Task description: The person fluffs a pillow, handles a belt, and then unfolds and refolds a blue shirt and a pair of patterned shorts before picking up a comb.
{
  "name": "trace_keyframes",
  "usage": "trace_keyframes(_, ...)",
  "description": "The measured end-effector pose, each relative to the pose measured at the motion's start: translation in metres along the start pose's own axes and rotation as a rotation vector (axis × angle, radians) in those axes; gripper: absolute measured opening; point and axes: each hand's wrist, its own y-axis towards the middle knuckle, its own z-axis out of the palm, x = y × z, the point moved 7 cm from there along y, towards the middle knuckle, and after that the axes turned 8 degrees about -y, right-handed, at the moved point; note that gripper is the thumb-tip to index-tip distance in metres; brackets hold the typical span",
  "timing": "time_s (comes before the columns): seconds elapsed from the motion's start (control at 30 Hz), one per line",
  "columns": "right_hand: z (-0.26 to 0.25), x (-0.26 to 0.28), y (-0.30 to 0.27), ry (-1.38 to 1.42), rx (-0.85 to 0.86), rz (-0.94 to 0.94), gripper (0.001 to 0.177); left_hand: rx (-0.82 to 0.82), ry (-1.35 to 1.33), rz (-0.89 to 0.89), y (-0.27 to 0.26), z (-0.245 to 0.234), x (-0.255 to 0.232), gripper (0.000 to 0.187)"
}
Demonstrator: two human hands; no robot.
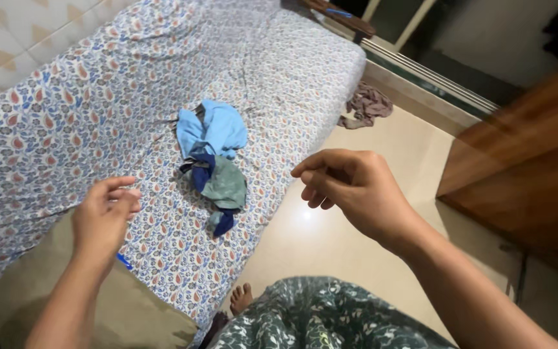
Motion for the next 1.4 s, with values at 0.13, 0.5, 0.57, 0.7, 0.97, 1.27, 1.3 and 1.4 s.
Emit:
trace_keyframes(0.13, 0.022, -0.002, 0.048, -0.049, 0.074, 0.071, 0.018, 0.034, 0.101, -0.053, 0.032, 0.013, 0.015, 0.025)
trace_keyframes(0.5, 0.063, -0.044, 0.191, -0.213, 0.227, 0.095, 0.021, 0.103, 0.097, -0.210, 0.082, 0.030, 0.040, 0.028)
trace_keyframes(0.57, 0.075, -0.061, 0.226, -0.235, 0.265, 0.102, 0.020, 0.096, 0.120, -0.178, 0.098, 0.028, 0.041, 0.027)
trace_keyframes(0.7, 0.107, -0.098, 0.297, -0.287, 0.370, 0.030, 0.021, 0.104, 0.196, -0.227, 0.146, 0.039, 0.053, 0.025)
trace_keyframes(0.97, 0.173, -0.168, 0.413, -0.787, 0.619, -0.257, 0.029, 0.169, -0.025, -0.350, 0.235, 0.117, 0.105, 0.025)
trace_keyframes(1.27, 0.257, -0.262, 0.483, -1.067, 0.857, -0.428, 0.040, 0.085, -0.008, -0.426, 0.298, 0.145, 0.150, 0.025)
trace_keyframes(1.3, 0.267, -0.268, 0.486, -1.098, 0.866, -0.491, 0.038, 0.077, -0.019, -0.422, 0.305, 0.147, 0.154, 0.025)
trace_keyframes(1.4, 0.285, -0.286, 0.495, -1.289, 0.904, -0.696, 0.034, 0.053, 0.004, -0.467, 0.312, 0.148, 0.173, 0.026)
